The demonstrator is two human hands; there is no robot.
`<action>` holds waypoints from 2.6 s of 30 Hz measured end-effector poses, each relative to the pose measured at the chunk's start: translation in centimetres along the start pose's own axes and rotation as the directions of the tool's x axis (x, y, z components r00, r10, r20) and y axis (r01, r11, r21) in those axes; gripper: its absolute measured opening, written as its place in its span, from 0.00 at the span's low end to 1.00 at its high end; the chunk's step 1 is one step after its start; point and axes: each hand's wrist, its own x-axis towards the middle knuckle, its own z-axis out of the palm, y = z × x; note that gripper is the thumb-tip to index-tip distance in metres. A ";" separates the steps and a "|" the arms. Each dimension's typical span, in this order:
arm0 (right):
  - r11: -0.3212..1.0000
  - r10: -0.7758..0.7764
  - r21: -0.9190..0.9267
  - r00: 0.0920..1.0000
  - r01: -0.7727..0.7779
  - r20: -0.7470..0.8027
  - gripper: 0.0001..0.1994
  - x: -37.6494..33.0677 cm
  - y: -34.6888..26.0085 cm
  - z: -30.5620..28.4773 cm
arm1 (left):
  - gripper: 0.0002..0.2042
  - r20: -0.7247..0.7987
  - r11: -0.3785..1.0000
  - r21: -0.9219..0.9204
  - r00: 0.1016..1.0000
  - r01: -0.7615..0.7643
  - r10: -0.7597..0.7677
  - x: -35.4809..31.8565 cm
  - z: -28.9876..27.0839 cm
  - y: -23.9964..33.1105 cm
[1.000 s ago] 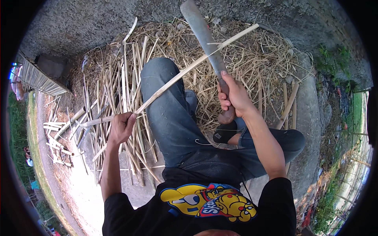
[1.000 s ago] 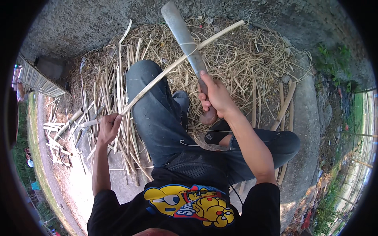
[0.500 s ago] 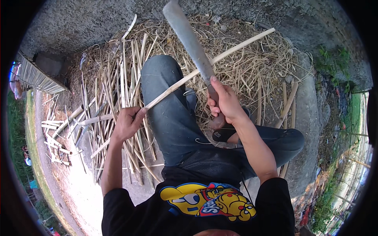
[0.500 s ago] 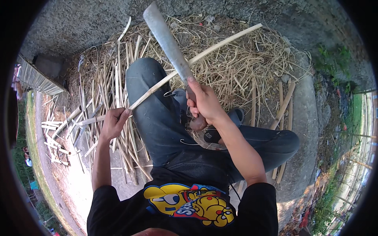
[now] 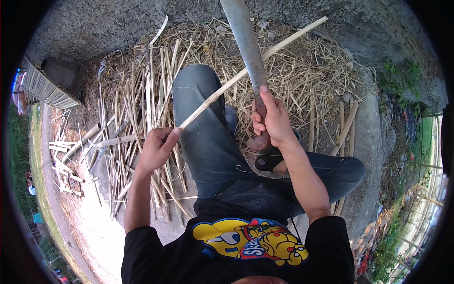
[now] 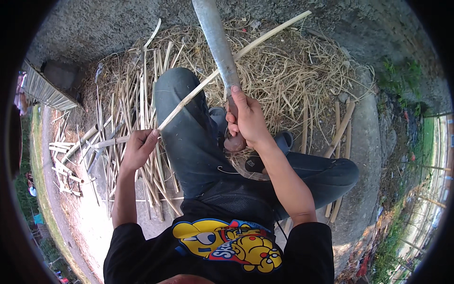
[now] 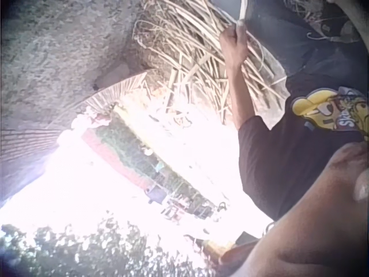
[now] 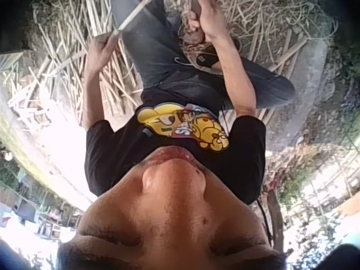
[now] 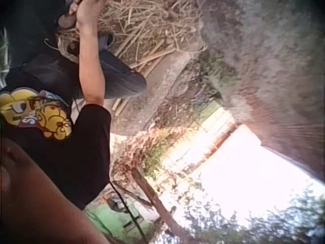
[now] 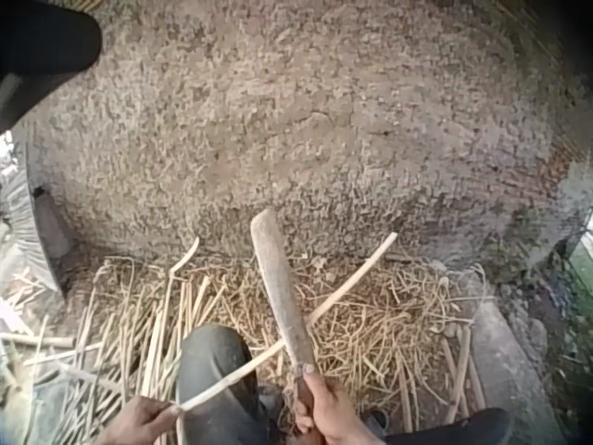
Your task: The person shaves thin bamboo strips using a knife, splits a bamboo pole with the knife, and trims another bamboo stick.
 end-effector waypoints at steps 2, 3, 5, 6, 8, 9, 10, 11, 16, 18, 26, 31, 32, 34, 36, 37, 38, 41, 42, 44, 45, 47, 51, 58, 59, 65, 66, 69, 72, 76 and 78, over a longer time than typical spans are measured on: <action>0.998 0.047 0.032 0.998 -0.048 0.035 0.28 -0.1 0.8 0.2 | 0.26 0.033 0.998 -0.061 0.999 0.018 -0.016 0.4 1.0 0.8; 0.995 0.093 0.016 0.992 -0.094 0.084 0.28 -0.8 1.6 0.8 | 0.26 0.071 0.992 -0.116 0.997 0.040 -0.032 0.7 1.5 1.1; 0.986 0.159 -0.075 0.968 -0.147 0.196 0.28 -2.0 3.5 2.1 | 0.26 0.110 0.983 -0.181 0.994 0.042 -0.023 1.2 2.1 0.5; 0.978 0.188 -0.127 0.957 -0.163 0.221 0.28 -2.5 3.6 2.5 | 0.26 0.148 0.965 -0.246 0.988 0.086 -0.051 1.2 2.0 0.2; 0.971 0.185 -0.191 0.954 -0.141 0.237 0.28 -2.7 3.4 2.7 | 0.27 0.217 0.916 -0.358 0.970 0.180 -0.106 0.7 1.7 0.2; 0.985 0.101 -0.159 0.973 -0.068 0.206 0.28 -2.6 2.7 2.7 | 0.27 0.217 0.916 -0.356 0.970 0.182 -0.108 0.3 1.4 0.2; 0.993 0.047 -0.115 0.985 -0.028 0.163 0.28 -1.8 2.6 2.0 | 0.27 0.281 0.856 -0.442 0.948 0.268 -0.151 0.0 1.0 0.2; 0.997 -0.006 -0.076 0.992 0.015 0.123 0.28 -1.0 2.3 1.3 | 0.27 0.343 0.780 -0.518 0.921 0.351 -0.187 -0.4 0.6 0.1; 0.998 -0.001 -0.065 0.992 0.010 0.128 0.28 -1.4 1.5 2.2 | 0.26 0.473 0.680 -0.585 0.867 0.442 -0.157 -0.4 0.8 0.8; 0.990 0.085 -0.127 0.979 -0.062 0.184 0.28 -1.8 1.7 2.4 | 0.26 0.509 0.632 -0.607 0.847 0.482 -0.157 -0.6 0.4 1.0; 0.988 0.124 -0.107 0.980 -0.108 0.158 0.30 -2.2 1.3 2.3 | 0.25 0.471 0.675 -0.586 0.866 0.448 -0.166 -0.9 0.9 2.0; 0.998 0.015 0.067 1.000 -0.014 -0.018 0.30 -1.3 -0.7 -0.3 | 0.24 0.489 0.592 -0.645 0.857 0.482 -0.165 -2.3 0.9 0.7; 0.998 0.036 0.061 0.999 -0.036 -0.001 0.29 -1.5 -0.5 -0.3 | 0.24 0.514 0.579 -0.637 0.840 0.509 -0.173 -2.1 0.8 1.4; 0.996 0.079 -0.036 0.993 -0.076 0.089 0.29 -2.2 0.8 0.8 | 0.24 0.552 0.527 -0.659 0.821 0.536 -0.145 -0.9 2.4 2.9; 0.977 0.211 -0.022 0.971 -0.210 0.112 0.29 -2.3 0.9 1.6 | 0.24 0.605 0.405 -0.684 0.782 0.607 -0.149 -0.5 2.4 1.9; 0.979 0.199 0.014 0.976 -0.202 0.091 0.29 -2.2 -0.4 0.6 | 0.24 0.604 0.410 -0.683 0.783 0.604 -0.148 -1.0 2.0 1.6; 0.989 0.105 0.097 0.994 -0.108 0.039 0.29 -1.7 -0.9 -0.2 | 0.24 0.586 0.419 -0.695 0.798 0.585 -0.142 -1.6 1.6 1.2; 0.990 0.067 0.124 0.997 -0.071 0.037 0.29 -1.9 -0.9 -0.5 | 0.24 0.575 0.423 -0.714 0.812 0.558 -0.101 -1.4 1.7 2.5; 0.995 0.101 0.014 0.990 -0.103 0.101 0.30 -2.5 0.2 0.8 | 0.24 0.611 0.390 -0.699 0.784 0.599 -0.109 -0.8 2.6 3.2; 0.970 0.234 0.029 0.962 -0.240 0.137 0.30 -2.8 0.6 1.0 | 0.24 0.651 0.361 -0.676 0.750 0.642 -0.115 -0.9 3.0 3.0; 0.962 0.251 0.083 0.962 -0.261 0.106 0.30 -2.8 -0.7 0.3 | 0.24 0.634 0.376 -0.673 0.759 0.637 -0.149 -1.8 2.7 1.7; 0.986 0.034 0.161 0.999 -0.034 0.002 0.30 -1.6 -1.2 -1.6 | 0.24 0.619 0.386 -0.670 0.764 0.635 -0.182 -2.0 2.3 1.1; 0.960 0.273 -0.109 0.952 -0.260 0.135 0.30 -3.1 0.7 1.2 | 0.24 0.653 0.397 -0.655 0.746 0.643 -0.129 -0.6 3.0 3.3; 0.977 -0.213 -0.023 0.974 0.211 -0.074 0.27 -3.4 -3.9 -2.0 | 0.19 -0.052 0.957 0.288 0.999 0.009 0.006 -2.6 2.1 0.3; 0.946 -0.305 -0.152 0.945 0.287 -0.116 0.25 -3.4 -4.0 -2.1 | 0.19 -0.050 0.957 0.290 0.999 0.006 0.009 -2.4 2.0 0.3; 0.507 -0.573 -0.764 0.818 0.399 0.047 0.20 -3.1 -1.6 -1.9 | 0.08 -0.466 0.877 0.478 0.830 -0.057 0.307 -2.2 1.8 -0.8; 0.471 -0.576 -0.790 0.815 0.392 0.061 0.19 -3.0 -0.8 -1.5 | 0.07 -0.470 0.874 0.483 0.827 -0.053 0.310 -2.2 1.9 -1.0; 0.408 -0.669 -0.770 0.734 0.491 0.114 0.20 -1.8 2.5 0.0 | 0.07 -0.477 0.840 0.539 0.800 -0.061 0.364 -2.0 2.7 -0.6; 0.303 -0.652 -0.800 0.725 0.517 0.221 0.26 -0.9 3.7 0.7 | 0.07 -0.479 0.815 0.576 0.781 -0.066 0.402 -2.1 3.0 -1.0; 0.175 -0.562 -0.842 0.754 0.511 0.340 0.28 -0.6 2.7 -0.4 | 0.07 -0.492 0.789 0.611 0.749 -0.066 0.444 -2.2 3.1 -1.5; 0.019 -0.453 -0.898 0.804 0.440 0.385 0.29 -0.7 2.4 -0.8 | 0.09 -0.511 0.802 0.590 0.727 -0.092 0.459 -1.9 3.4 -2.3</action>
